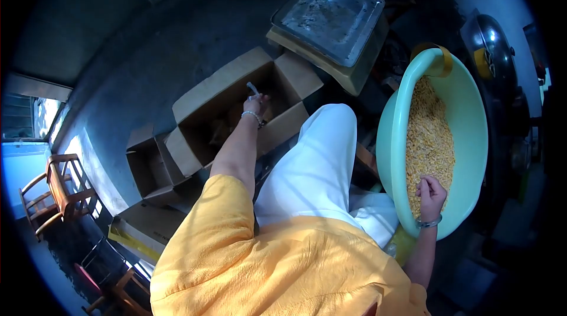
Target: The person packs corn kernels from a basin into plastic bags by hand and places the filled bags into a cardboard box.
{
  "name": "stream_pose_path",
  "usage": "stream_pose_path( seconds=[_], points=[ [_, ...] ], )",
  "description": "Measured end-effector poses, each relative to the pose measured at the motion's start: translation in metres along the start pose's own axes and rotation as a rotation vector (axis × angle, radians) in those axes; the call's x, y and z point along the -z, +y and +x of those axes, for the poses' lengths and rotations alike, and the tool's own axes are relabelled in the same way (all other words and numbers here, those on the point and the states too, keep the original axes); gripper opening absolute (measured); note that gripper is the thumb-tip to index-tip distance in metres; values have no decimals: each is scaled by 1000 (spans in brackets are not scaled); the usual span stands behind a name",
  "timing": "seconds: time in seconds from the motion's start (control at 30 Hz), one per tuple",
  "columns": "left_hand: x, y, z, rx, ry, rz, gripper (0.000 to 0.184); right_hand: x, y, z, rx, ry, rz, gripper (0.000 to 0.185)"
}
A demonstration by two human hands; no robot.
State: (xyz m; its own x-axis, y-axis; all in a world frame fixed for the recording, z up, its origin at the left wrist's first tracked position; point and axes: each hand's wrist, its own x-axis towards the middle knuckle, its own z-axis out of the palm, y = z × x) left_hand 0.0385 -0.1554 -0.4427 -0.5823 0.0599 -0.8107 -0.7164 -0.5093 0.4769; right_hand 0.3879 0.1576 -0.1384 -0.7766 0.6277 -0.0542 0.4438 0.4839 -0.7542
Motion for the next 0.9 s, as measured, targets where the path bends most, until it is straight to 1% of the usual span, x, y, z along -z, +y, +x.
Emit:
stream_pose_path(
  seconds=[0.03,0.13,0.17,0.23,0.37,0.47,0.5,0.6,0.63,0.73,0.83,0.9],
  points=[
    [2,0,2,17,1,-19,13,-3,3,-5,43,-21,-75,11],
    [0,1,2,17,9,-58,13,-3,10,-8,81,95,-57,11],
    [-1,0,2,27,8,-78,14,-2,12,-9,28,131,-51,11],
    [-5,-1,3,40,8,-126,15,2,19,-10,2,157,-38,11],
    [2,-5,11,48,-33,100,15,3,13,-16,-87,204,-73,12],
    [21,-19,43,7,-23,256,15,2,5,-26,62,107,-289,13],
    [25,-21,44,0,-19,283,15,-3,-14,-29,85,32,-351,16],
    [31,-28,53,-31,-28,328,16,-18,-18,-41,345,-79,-485,19],
    [34,-29,56,-44,-31,336,16,-22,-23,-45,277,-93,-507,25],
    [40,-28,62,-66,-55,450,17,-25,-25,-44,364,-101,-538,31],
    [38,-24,54,-43,-39,446,17,-26,-33,-43,292,-150,-532,35],
    [40,-29,69,-117,-69,574,16,-27,-32,-43,270,-139,-525,35]
  ],
)
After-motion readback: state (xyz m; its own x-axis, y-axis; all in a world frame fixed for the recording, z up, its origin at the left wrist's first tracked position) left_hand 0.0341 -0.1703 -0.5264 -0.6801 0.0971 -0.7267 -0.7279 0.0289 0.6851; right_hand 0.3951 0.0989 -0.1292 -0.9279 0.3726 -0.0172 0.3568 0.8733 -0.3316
